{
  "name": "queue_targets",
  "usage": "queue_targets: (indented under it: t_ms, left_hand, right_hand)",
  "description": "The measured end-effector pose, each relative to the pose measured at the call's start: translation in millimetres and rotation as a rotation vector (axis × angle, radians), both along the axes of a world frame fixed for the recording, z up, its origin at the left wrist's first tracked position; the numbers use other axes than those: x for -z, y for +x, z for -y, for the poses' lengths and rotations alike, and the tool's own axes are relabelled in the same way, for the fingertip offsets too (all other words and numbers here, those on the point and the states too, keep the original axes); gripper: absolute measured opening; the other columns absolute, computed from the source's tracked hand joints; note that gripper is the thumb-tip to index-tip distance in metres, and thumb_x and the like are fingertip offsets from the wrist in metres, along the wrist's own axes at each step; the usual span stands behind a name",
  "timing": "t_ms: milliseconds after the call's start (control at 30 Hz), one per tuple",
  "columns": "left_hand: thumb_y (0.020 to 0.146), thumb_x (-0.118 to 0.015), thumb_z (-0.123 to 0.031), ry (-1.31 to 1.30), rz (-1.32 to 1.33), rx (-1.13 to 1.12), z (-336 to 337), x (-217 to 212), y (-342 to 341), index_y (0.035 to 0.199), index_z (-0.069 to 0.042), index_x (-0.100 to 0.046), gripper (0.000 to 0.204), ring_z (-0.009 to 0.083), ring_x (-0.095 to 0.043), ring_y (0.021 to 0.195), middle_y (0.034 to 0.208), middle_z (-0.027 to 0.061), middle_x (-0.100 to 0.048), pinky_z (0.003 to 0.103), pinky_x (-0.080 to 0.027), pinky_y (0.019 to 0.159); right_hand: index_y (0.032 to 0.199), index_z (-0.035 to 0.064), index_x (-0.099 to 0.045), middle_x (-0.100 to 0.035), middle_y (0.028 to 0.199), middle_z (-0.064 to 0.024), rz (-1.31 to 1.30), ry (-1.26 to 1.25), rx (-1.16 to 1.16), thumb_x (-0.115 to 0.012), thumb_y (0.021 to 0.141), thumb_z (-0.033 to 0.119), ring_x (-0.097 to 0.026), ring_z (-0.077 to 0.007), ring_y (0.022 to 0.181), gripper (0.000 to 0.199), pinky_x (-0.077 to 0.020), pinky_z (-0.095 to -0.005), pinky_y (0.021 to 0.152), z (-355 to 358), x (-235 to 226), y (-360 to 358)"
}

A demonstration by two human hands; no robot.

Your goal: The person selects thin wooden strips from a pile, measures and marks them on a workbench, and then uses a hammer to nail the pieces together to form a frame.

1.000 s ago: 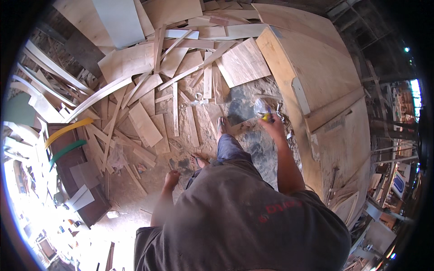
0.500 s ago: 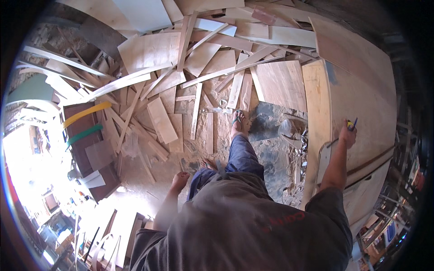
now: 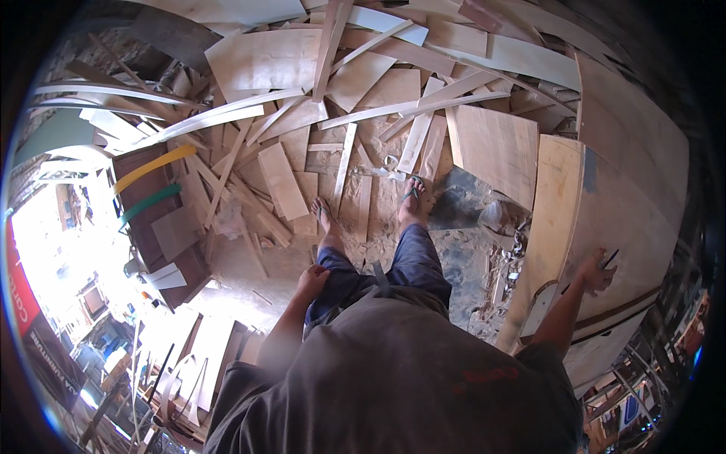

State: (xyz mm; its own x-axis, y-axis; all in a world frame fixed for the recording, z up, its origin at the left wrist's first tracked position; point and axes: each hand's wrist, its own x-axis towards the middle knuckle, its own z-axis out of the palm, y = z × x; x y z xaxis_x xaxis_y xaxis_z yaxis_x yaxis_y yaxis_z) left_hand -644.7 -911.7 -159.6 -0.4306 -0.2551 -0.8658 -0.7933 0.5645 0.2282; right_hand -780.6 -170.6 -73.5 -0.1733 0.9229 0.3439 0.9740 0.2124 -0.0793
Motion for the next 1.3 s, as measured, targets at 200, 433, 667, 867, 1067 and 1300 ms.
queue_targets:
  t_ms: [200, 433, 667, 867, 1067, 1300]
  left_hand:
    - [0.078, -0.068, -0.033, -0.032, -0.066, 0.130, 51.0, 10.9, -43.6, 0.104, -0.005, -0.067, 0.038, 0.0340, -0.063, 0.101, 0.103, 0.0206, -0.067, 0.042, -0.048, 0.089]
    - [0.078, -0.067, -0.036, -0.047, -0.038, 0.382, 139.1, 48.2, -83.5, 0.111, -0.006, -0.063, 0.045, 0.0365, -0.056, 0.111, 0.112, 0.0216, -0.062, 0.044, -0.045, 0.095]
    - [0.074, -0.071, -0.049, -0.142, 0.034, 0.412, 178.3, 92.3, -76.7, 0.135, -0.013, -0.046, 0.076, 0.0396, -0.051, 0.118, 0.130, 0.0212, -0.049, 0.046, -0.044, 0.097]
    - [0.068, -0.074, -0.054, -0.313, 0.137, 0.397, 175.6, 118.9, -108.3, 0.141, -0.016, -0.037, 0.090, 0.0365, -0.048, 0.122, 0.133, 0.0178, -0.046, 0.047, -0.043, 0.098]
    - [0.067, -0.077, -0.044, -0.381, -0.048, 0.382, 182.8, 144.0, -98.4, 0.131, -0.007, -0.047, 0.080, 0.0375, -0.052, 0.114, 0.125, 0.0186, -0.050, 0.047, -0.045, 0.095]
    - [0.069, -0.075, -0.044, -0.396, -0.025, 0.410, 180.6, 150.2, -107.7, 0.131, -0.007, -0.048, 0.077, 0.0367, -0.052, 0.114, 0.125, 0.0177, -0.050, 0.047, -0.045, 0.093]
  right_hand:
    - [0.127, 0.0066, -0.052, -0.057, 0.122, -0.0154, -0.038, 0.319, -0.553, -0.060, 0.087, 0.049, -0.056, -0.0346, 0.110, 0.059, -0.0444, -0.0516, 0.090, 96.9, -15.6, -2.8]
    - [0.095, 0.0094, -0.067, -0.068, 0.088, -0.0097, 0.047, -0.163, -0.732, -0.067, 0.084, 0.030, -0.064, -0.0309, 0.084, 0.023, -0.0487, -0.0437, 0.076, 306.0, 66.5, 7.9]
    - [0.088, 0.0106, -0.068, -0.069, 0.083, -0.0128, 0.168, -0.885, -0.858, -0.067, 0.080, 0.033, -0.066, -0.0331, 0.078, 0.024, -0.0510, -0.0436, 0.071, 474.9, 300.4, -14.2]
    - [0.105, 0.0092, -0.063, -0.069, 0.095, -0.0103, 0.457, -1.079, -0.986, -0.068, 0.078, 0.028, -0.066, -0.0305, 0.091, 0.034, -0.0516, -0.0416, 0.080, 579.9, 506.3, -89.8]
    - [0.139, 0.0140, -0.033, -0.050, 0.130, -0.0214, 0.747, -0.984, -0.860, -0.069, 0.080, 0.028, -0.049, -0.0380, 0.120, 0.071, -0.0425, -0.0476, 0.098, 629.1, 647.5, -125.0]
    - [0.120, 0.0026, -0.053, -0.060, 0.115, -0.0233, 0.626, -1.042, -1.010, -0.064, 0.074, 0.031, -0.057, -0.0393, 0.109, 0.055, -0.0462, -0.0468, 0.092, 635.4, 669.6, -126.6]
